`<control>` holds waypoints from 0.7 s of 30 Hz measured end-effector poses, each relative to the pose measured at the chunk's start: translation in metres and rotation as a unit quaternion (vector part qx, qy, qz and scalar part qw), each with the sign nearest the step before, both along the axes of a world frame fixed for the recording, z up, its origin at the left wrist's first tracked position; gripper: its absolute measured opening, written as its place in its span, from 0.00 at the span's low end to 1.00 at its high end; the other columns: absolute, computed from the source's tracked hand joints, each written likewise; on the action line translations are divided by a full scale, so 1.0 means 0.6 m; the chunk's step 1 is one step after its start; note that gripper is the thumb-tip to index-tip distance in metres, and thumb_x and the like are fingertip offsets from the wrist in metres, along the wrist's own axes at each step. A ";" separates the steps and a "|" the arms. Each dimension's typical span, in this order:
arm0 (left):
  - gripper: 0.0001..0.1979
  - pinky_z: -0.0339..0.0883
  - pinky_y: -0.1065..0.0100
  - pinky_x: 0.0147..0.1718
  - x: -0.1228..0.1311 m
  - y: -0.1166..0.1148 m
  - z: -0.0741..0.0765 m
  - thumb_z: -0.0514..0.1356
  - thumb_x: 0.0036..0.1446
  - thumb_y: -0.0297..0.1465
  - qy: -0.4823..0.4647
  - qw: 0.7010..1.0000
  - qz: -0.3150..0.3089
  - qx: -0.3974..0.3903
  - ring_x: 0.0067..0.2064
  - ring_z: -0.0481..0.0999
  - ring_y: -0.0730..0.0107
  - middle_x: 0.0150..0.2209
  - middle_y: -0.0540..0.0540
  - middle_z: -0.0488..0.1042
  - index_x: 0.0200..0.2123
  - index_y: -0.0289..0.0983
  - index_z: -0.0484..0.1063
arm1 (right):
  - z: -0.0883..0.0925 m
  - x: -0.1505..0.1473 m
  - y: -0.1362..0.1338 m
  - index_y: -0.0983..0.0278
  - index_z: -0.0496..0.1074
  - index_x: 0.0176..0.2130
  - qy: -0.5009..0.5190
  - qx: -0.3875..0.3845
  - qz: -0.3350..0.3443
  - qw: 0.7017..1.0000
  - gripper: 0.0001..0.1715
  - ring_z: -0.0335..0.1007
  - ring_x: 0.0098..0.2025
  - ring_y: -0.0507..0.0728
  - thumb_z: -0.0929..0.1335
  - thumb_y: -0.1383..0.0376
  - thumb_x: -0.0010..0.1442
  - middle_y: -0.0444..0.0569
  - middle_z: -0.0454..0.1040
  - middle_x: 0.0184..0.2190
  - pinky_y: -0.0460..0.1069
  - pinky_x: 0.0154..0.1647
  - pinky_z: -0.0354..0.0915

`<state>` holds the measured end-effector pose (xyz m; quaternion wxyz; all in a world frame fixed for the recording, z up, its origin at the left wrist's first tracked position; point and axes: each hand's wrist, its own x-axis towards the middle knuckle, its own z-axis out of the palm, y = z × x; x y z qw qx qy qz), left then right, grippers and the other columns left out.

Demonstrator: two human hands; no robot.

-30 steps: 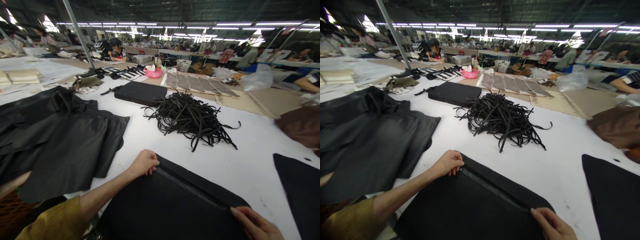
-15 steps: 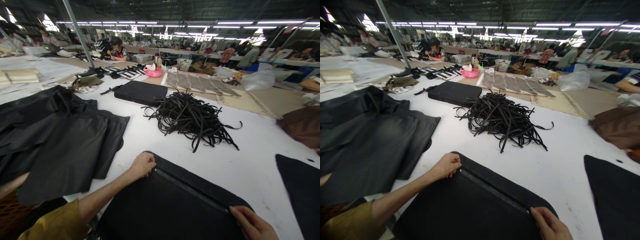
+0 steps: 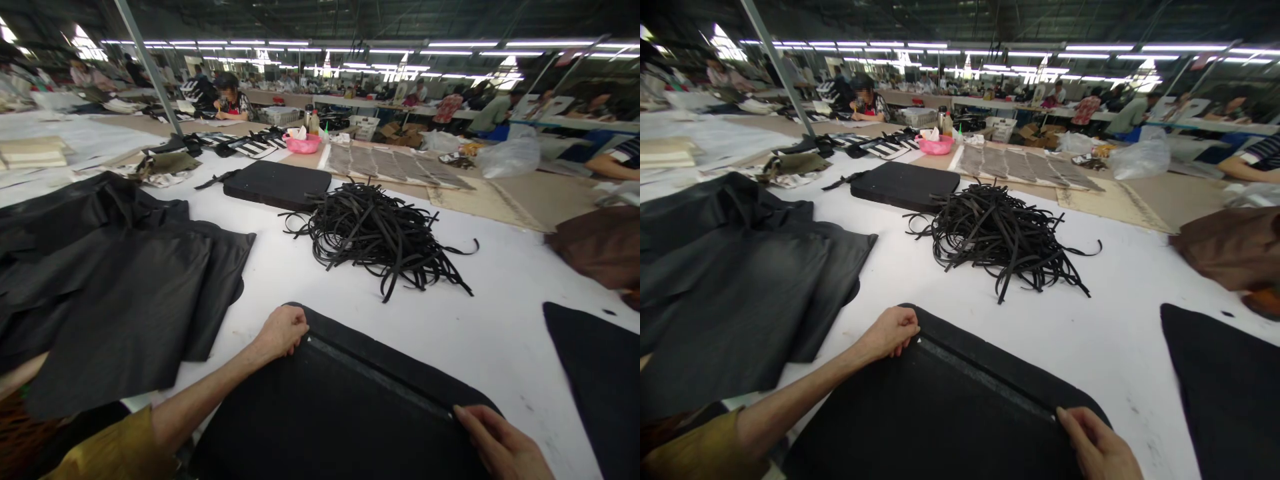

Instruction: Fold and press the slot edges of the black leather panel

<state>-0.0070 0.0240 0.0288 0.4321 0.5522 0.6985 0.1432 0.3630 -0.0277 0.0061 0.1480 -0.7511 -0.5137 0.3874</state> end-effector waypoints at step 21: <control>0.10 0.61 0.64 0.39 0.040 -0.036 0.016 0.47 0.55 0.20 0.324 0.864 -0.285 0.259 0.41 0.65 0.63 0.39 0.45 0.67 0.34 0.36 0.65 | 0.022 -0.025 0.004 0.61 0.64 0.22 0.010 0.044 -0.029 0.999 0.20 0.52 0.18 0.51 0.62 0.48 0.51 0.39 0.55 0.14 0.46 0.19 0.48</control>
